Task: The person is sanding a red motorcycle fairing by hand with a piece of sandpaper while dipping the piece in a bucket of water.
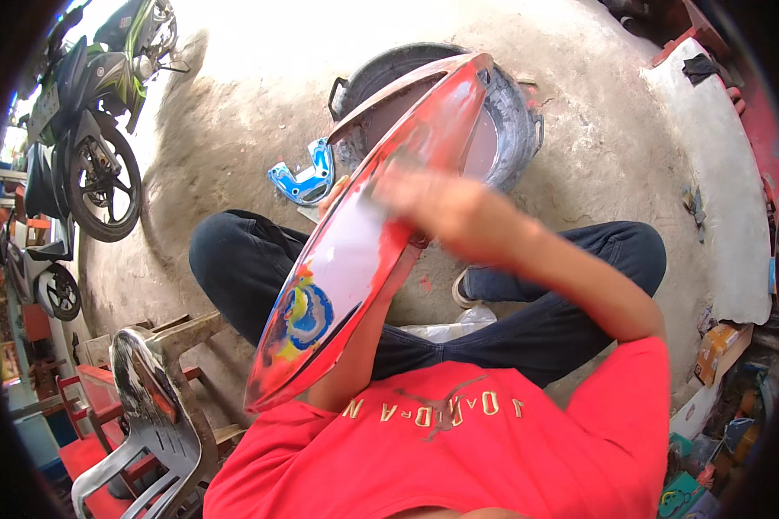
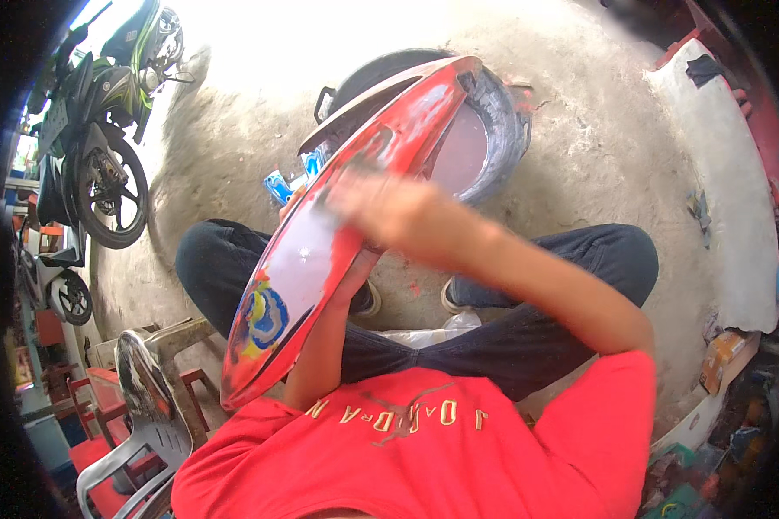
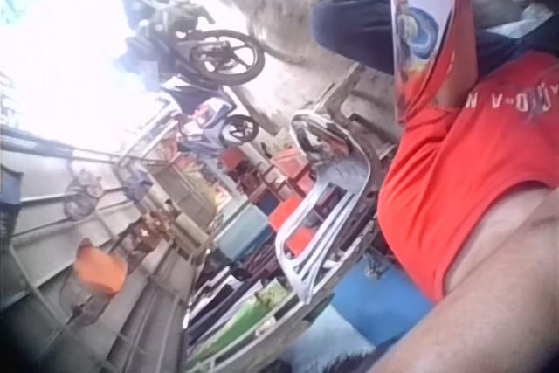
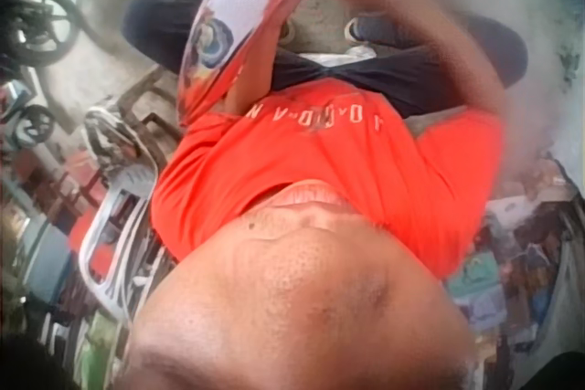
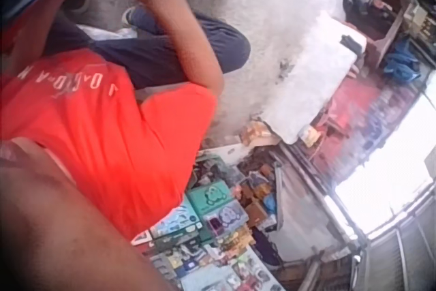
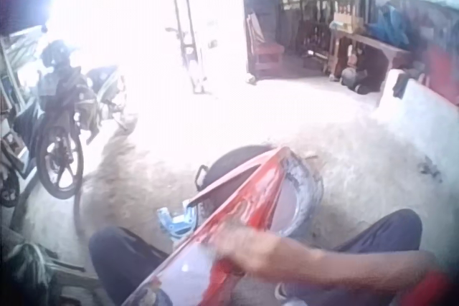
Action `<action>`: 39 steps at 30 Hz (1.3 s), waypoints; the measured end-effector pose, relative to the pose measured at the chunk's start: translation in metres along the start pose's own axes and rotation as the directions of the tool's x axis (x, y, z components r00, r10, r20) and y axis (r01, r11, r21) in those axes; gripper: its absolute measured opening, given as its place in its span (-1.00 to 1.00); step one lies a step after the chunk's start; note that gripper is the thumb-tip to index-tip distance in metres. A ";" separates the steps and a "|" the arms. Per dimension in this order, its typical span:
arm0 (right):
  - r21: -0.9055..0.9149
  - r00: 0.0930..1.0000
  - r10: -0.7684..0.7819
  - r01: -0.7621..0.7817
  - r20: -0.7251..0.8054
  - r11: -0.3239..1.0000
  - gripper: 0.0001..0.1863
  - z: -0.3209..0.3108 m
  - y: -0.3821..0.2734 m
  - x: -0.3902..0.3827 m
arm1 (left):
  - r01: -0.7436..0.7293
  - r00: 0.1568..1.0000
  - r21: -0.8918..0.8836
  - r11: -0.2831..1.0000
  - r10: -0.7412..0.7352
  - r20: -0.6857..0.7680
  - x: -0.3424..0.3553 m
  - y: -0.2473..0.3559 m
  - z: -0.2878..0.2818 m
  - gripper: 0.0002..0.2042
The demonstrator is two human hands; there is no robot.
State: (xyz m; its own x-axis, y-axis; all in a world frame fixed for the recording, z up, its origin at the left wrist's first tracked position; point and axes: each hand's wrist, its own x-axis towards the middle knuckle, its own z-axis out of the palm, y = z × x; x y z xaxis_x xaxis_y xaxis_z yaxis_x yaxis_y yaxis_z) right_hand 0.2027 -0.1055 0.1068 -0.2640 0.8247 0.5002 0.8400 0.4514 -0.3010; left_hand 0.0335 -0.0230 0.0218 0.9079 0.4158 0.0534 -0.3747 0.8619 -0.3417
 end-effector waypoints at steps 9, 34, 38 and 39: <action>-0.076 0.994 -0.107 0.105 -0.029 0.992 -0.50 0.002 -0.011 0.010 | -0.169 0.975 0.285 0.944 0.202 -0.090 -0.026 0.031 -0.045 -0.53; -0.133 0.999 -0.015 0.009 -0.049 0.991 -0.61 0.003 -0.022 0.000 | -0.034 0.995 0.189 0.981 0.050 -0.081 0.007 0.015 -0.017 -0.53; -0.091 1.000 0.011 -0.013 -0.021 0.996 -0.55 0.004 -0.028 0.000 | -0.068 0.988 0.298 0.952 0.105 -0.110 0.008 -0.010 0.037 -0.49; -0.122 0.993 0.119 -0.118 0.003 0.986 -0.55 -0.003 0.000 -0.003 | -0.070 0.988 0.319 0.945 0.110 -0.111 0.010 -0.014 0.040 -0.48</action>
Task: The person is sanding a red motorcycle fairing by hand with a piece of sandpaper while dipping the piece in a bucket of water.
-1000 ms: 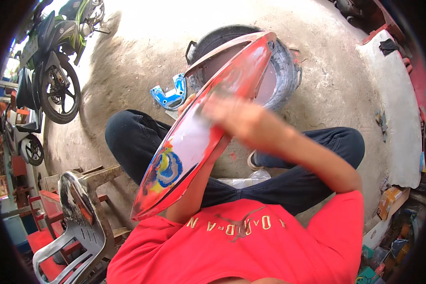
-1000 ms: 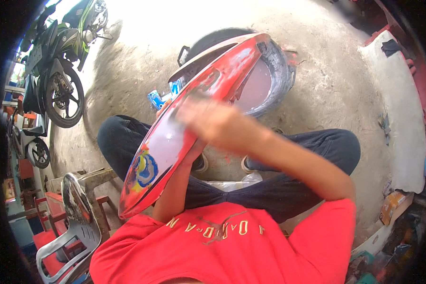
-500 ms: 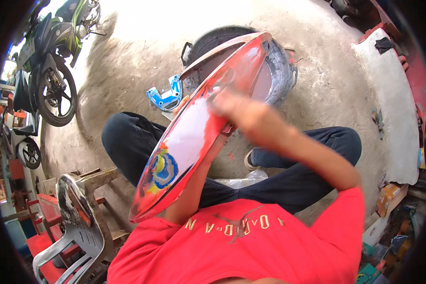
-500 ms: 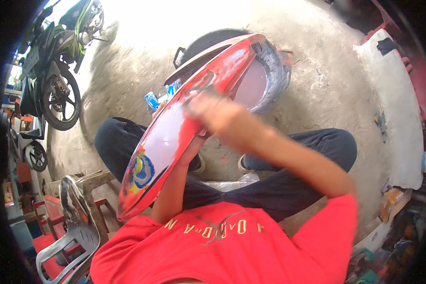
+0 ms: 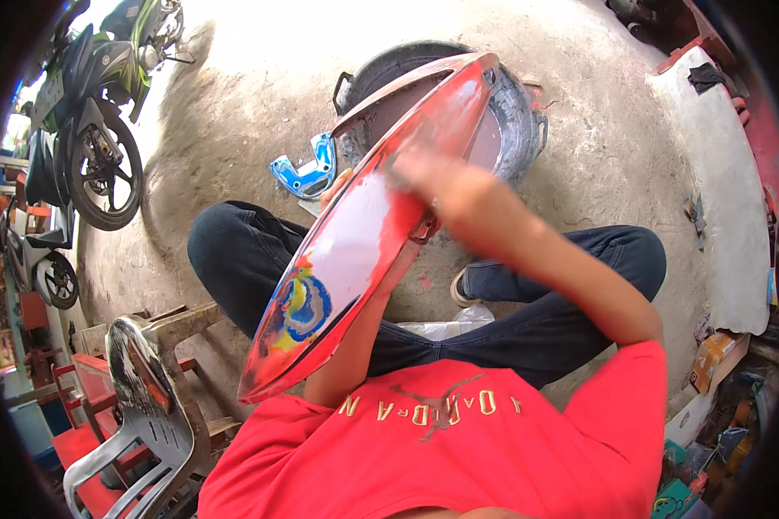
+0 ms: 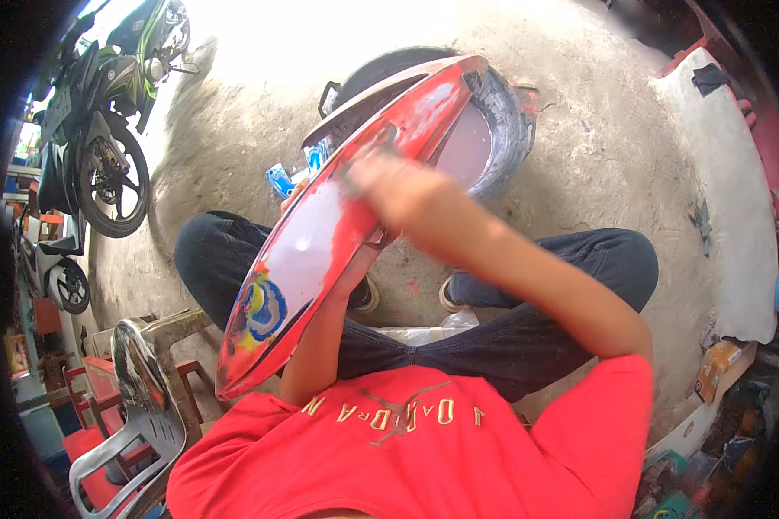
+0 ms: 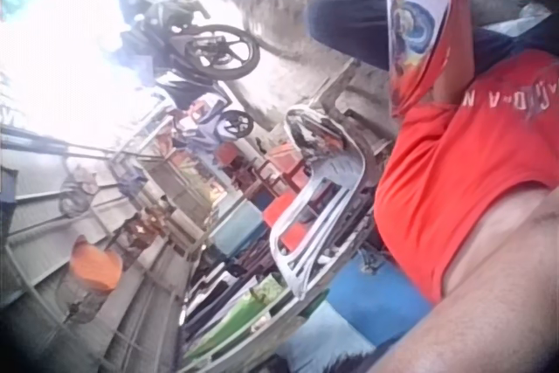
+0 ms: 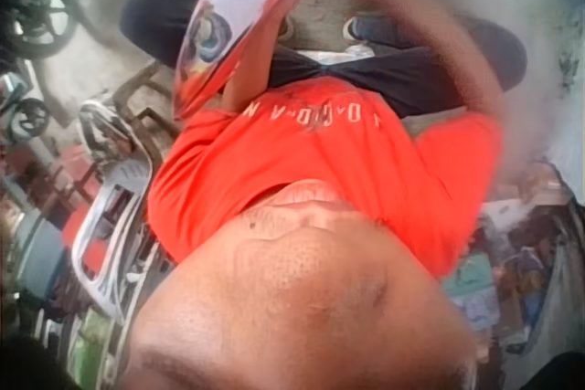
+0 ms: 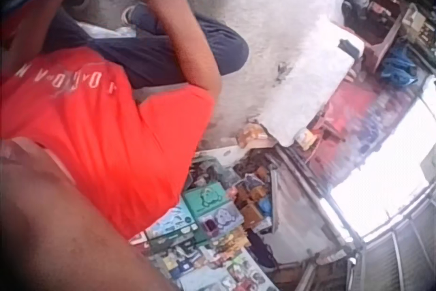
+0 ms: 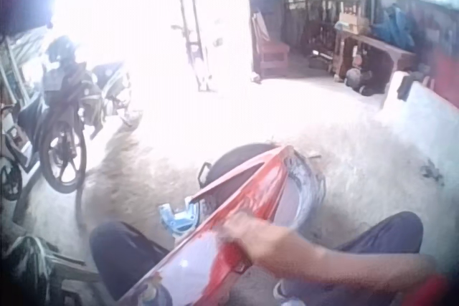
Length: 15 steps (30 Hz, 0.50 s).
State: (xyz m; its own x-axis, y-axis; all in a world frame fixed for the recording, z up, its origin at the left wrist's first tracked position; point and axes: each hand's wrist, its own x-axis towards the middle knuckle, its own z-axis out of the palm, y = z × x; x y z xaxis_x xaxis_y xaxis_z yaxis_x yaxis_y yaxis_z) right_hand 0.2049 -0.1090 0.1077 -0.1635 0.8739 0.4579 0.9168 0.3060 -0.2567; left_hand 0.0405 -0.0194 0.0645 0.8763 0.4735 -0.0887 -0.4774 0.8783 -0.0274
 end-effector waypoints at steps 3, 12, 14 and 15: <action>-0.019 0.999 0.008 -0.008 -0.033 1.000 -0.54 0.006 0.003 0.002 | -0.016 1.000 -0.020 1.000 0.015 -0.021 -0.003 0.005 -0.020 -0.49; -0.103 1.000 -0.013 0.015 0.016 0.995 -0.52 0.002 0.026 0.006 | -0.060 0.998 0.024 0.998 0.061 -0.004 -0.004 0.000 -0.044 -0.46; 0.014 0.982 -0.187 0.187 -0.018 0.982 -0.52 -0.002 -0.029 0.011 | -0.257 0.966 0.049 0.965 0.258 -0.010 -0.011 0.001 -0.069 -0.48; 0.089 0.964 -0.264 0.267 -0.045 0.960 -0.51 0.003 -0.045 0.006 | -0.351 0.936 0.041 0.936 0.352 -0.026 -0.011 -0.004 -0.054 -0.49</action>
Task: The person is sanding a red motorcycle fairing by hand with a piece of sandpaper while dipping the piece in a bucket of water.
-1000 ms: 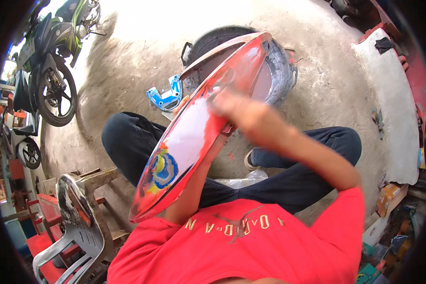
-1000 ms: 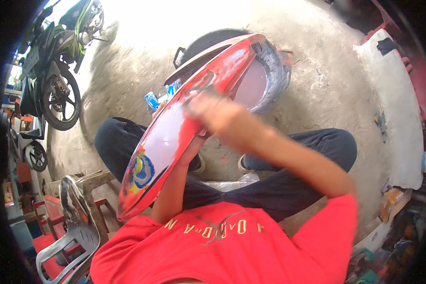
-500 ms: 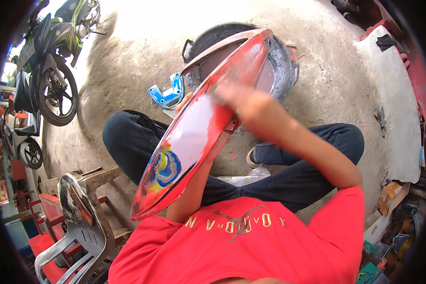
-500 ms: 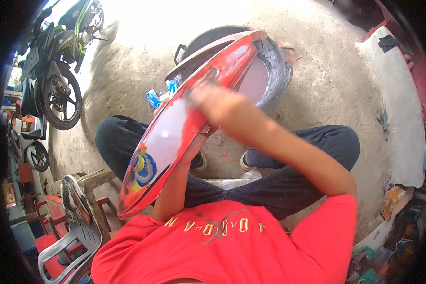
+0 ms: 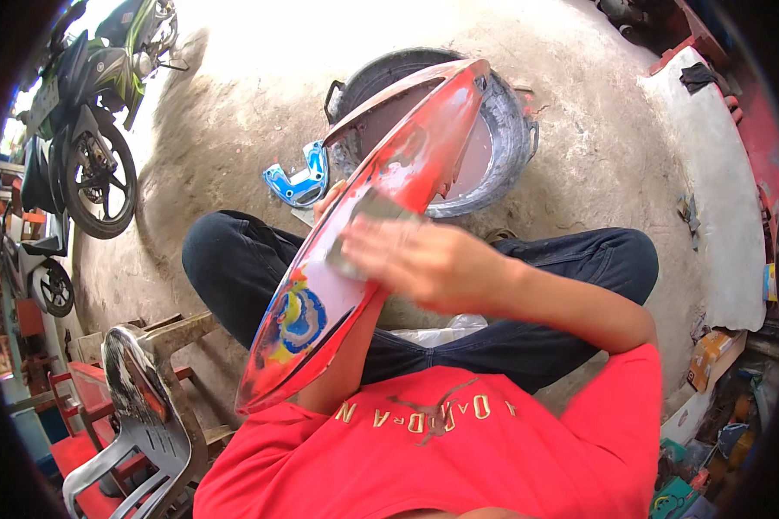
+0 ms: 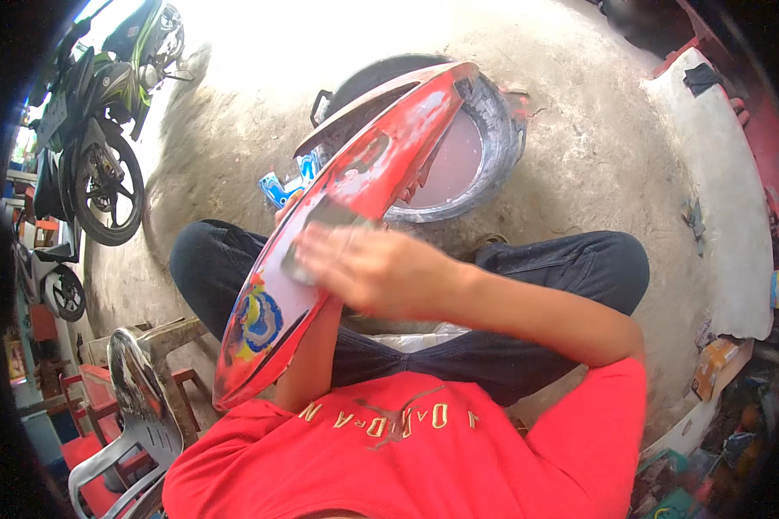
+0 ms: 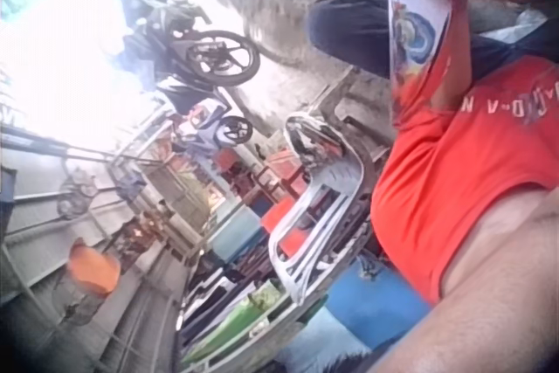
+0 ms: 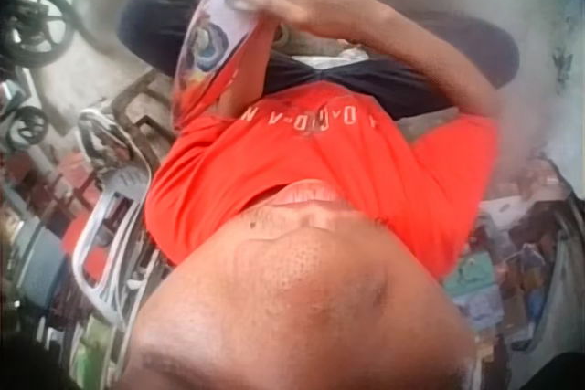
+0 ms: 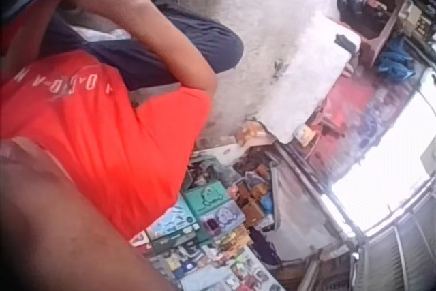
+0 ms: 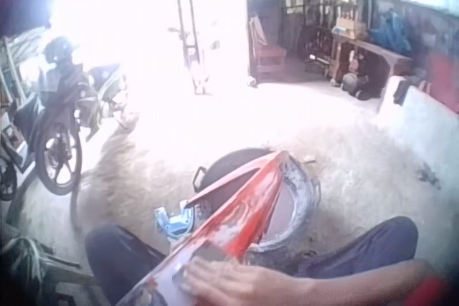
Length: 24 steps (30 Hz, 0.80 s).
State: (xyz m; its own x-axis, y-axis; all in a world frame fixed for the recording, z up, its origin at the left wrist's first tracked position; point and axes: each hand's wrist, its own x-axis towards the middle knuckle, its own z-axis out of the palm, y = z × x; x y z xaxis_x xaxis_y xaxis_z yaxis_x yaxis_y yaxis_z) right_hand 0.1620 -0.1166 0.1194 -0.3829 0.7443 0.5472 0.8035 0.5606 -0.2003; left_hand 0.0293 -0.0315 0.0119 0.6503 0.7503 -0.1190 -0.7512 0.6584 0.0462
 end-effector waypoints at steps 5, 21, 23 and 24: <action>-0.047 0.924 0.381 -0.380 0.023 0.924 -0.53 -0.012 0.090 -0.023 | 0.438 0.866 0.104 0.893 -0.451 0.216 0.013 0.003 0.041 -0.34; -0.013 0.993 0.114 -0.114 0.022 0.993 -0.55 -0.008 0.022 -0.008 | 0.091 0.993 -0.014 0.996 -0.092 -0.080 0.014 0.008 0.010 -0.44; -0.097 0.958 0.286 -0.284 0.004 0.954 -0.55 -0.006 0.071 -0.025 | 0.276 0.961 0.069 0.959 -0.277 0.012 0.008 0.001 0.023 -0.54; -0.100 0.921 0.389 -0.385 0.026 0.918 -0.54 -0.013 0.090 -0.023 | 0.322 0.946 0.129 0.938 -0.325 -0.001 0.009 0.000 0.025 -0.55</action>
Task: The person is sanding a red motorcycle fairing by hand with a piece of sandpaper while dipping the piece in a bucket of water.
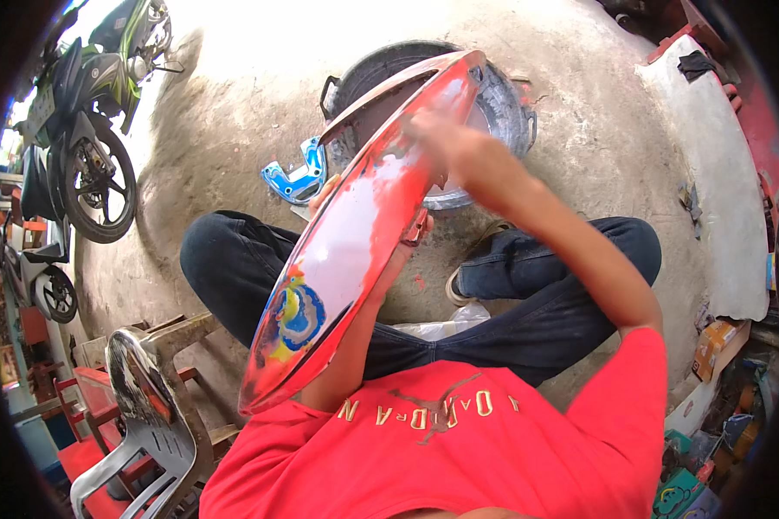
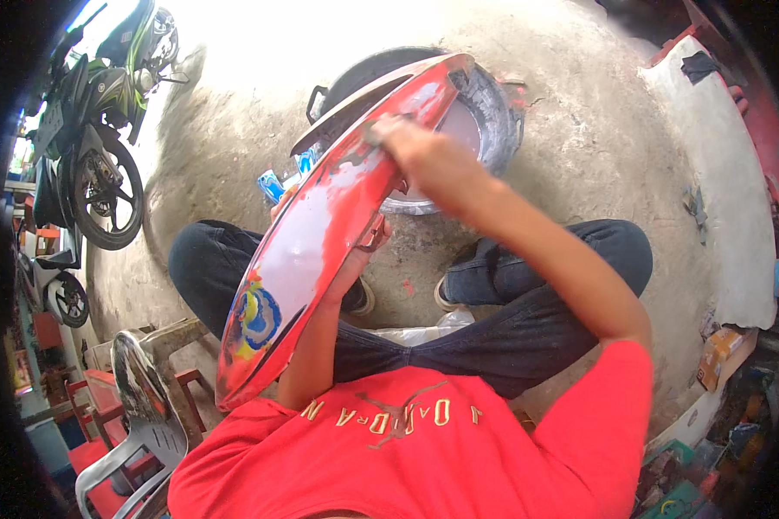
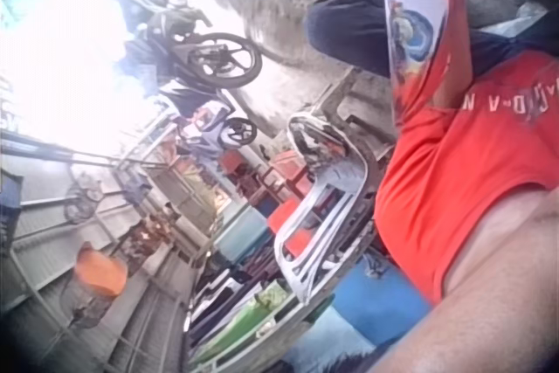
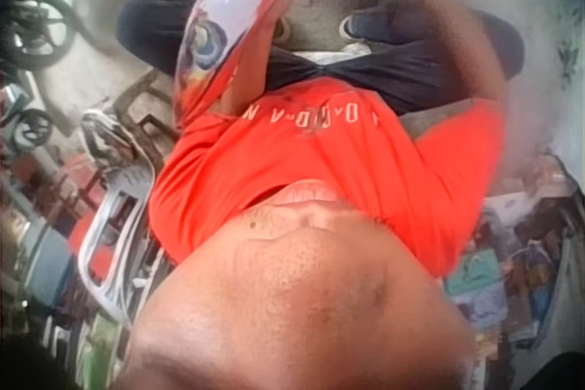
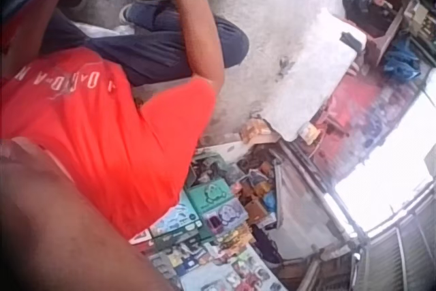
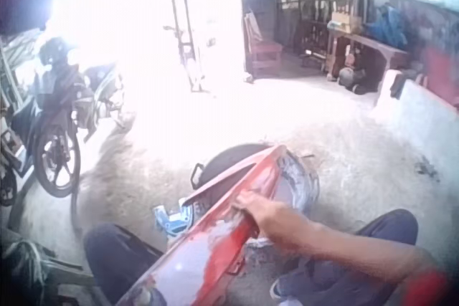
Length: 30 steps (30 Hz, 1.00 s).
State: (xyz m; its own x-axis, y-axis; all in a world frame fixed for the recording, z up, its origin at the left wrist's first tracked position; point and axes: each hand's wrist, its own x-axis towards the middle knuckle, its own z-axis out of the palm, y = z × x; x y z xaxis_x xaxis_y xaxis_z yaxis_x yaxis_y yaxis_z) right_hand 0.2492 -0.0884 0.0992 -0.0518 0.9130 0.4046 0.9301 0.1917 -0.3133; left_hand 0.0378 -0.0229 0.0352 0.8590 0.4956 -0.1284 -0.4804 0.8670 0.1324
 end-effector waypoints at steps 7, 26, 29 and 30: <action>0.137 0.914 -0.385 0.400 -0.127 0.906 -0.54 0.008 -0.076 -0.004 | 0.022 0.999 -0.118 0.993 -0.016 0.048 -0.008 0.007 0.016 -0.55; -0.010 0.943 -0.326 0.326 -0.069 0.945 -0.54 0.002 -0.068 -0.003 | -0.068 0.996 -0.288 0.955 0.049 -0.073 -0.010 0.000 -0.036 -0.54; 0.159 0.998 0.065 -0.067 0.018 0.985 -0.54 0.000 -0.011 -0.001 | 0.022 0.994 -0.145 0.989 -0.006 0.113 -0.002 -0.006 -0.028 -0.56; 0.112 0.995 0.087 -0.091 0.042 0.990 -0.54 -0.003 -0.004 0.003 | 0.026 0.988 -0.113 0.993 -0.008 0.156 0.001 -0.007 -0.025 -0.57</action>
State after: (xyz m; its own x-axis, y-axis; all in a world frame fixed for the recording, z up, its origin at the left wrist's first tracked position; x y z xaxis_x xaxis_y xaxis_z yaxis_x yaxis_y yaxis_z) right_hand 0.2467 -0.0876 0.1045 0.0143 0.9404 0.3397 0.8846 0.1465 -0.4428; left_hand 0.0373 -0.0270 0.0097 0.8800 0.4744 0.0251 -0.4748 0.8799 0.0168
